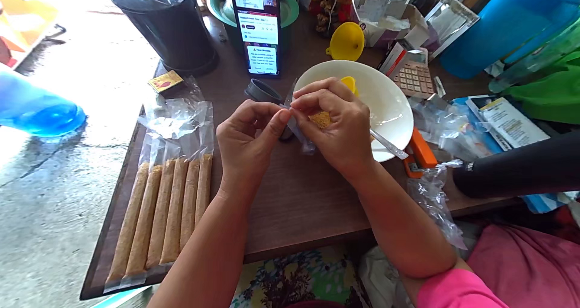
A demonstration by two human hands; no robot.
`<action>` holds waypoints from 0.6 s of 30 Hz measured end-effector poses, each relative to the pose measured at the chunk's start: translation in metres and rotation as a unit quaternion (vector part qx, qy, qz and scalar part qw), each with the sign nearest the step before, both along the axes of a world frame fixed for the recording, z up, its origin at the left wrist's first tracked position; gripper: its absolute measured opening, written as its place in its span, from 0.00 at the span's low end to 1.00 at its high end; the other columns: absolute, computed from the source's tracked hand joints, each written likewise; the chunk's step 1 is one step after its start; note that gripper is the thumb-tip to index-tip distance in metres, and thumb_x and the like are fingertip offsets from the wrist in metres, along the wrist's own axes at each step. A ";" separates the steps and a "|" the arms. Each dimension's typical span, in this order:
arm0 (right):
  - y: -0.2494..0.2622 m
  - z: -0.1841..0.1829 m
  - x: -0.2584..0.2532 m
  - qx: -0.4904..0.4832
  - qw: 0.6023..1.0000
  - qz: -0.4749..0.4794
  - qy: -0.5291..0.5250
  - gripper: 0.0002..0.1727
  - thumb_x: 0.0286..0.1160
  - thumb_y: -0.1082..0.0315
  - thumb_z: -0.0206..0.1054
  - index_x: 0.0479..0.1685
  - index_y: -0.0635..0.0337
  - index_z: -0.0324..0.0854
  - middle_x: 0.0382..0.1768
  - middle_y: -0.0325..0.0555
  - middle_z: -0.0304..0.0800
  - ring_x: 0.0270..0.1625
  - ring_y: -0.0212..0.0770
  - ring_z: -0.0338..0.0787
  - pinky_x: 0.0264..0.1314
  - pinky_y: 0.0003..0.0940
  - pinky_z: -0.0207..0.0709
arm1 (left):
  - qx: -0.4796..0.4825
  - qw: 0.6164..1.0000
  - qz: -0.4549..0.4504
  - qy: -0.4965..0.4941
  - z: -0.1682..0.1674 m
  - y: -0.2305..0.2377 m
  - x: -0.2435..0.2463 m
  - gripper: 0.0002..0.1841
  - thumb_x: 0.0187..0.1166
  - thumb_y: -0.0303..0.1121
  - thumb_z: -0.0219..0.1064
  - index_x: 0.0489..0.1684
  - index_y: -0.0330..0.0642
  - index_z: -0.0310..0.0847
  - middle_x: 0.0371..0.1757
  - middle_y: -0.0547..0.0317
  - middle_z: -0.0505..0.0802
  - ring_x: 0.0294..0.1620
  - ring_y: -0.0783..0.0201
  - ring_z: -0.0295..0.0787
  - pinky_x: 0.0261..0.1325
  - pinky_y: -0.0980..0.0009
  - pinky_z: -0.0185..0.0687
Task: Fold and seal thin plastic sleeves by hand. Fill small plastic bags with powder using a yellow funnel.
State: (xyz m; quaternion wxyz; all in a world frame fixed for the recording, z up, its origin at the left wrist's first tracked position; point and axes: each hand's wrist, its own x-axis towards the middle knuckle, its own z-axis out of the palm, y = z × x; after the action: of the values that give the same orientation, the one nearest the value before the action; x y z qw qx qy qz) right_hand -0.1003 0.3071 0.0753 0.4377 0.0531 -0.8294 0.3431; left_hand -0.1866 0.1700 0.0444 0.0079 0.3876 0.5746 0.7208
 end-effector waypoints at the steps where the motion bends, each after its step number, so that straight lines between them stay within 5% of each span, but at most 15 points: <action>1: -0.001 0.000 0.000 0.007 1.000 0.000 0.006 0.04 0.69 0.79 0.74 0.38 0.72 0.91 0.49 0.57 0.91 0.44 0.33 0.92 0.49 0.21 0.87 | -0.003 1.000 -0.003 -0.007 0.000 0.000 0.001 0.02 0.80 0.29 0.70 0.43 0.45 0.87 0.40 0.75 0.90 0.41 0.79 0.87 0.51 0.80 0.84; 11: -0.002 -0.005 -0.002 0.083 0.996 -0.015 0.016 0.09 0.67 0.80 0.70 0.44 0.70 0.93 0.51 0.56 0.94 0.57 0.43 0.92 0.61 0.30 0.85 | 0.010 0.990 -0.063 -0.129 0.004 -0.004 0.001 0.06 0.84 0.35 0.68 0.47 0.48 0.91 0.43 0.73 0.94 0.40 0.79 0.88 0.49 0.82 0.84; 18: -0.003 -0.006 0.002 0.107 0.993 -0.039 -0.007 0.14 0.69 0.78 0.64 0.45 0.65 0.94 0.54 0.53 0.94 0.58 0.46 0.90 0.59 0.36 0.84 | 0.006 0.989 -0.037 -0.143 0.003 -0.002 0.000 0.03 0.81 0.33 0.70 0.41 0.49 0.91 0.38 0.74 0.95 0.39 0.79 0.90 0.49 0.82 0.86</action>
State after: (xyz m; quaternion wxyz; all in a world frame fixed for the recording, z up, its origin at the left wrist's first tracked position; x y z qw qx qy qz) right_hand -0.0984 0.3039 0.0689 0.4366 0.0651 -0.8659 0.2351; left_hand -0.1867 0.1678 0.0477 0.1142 0.3017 0.5488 0.7712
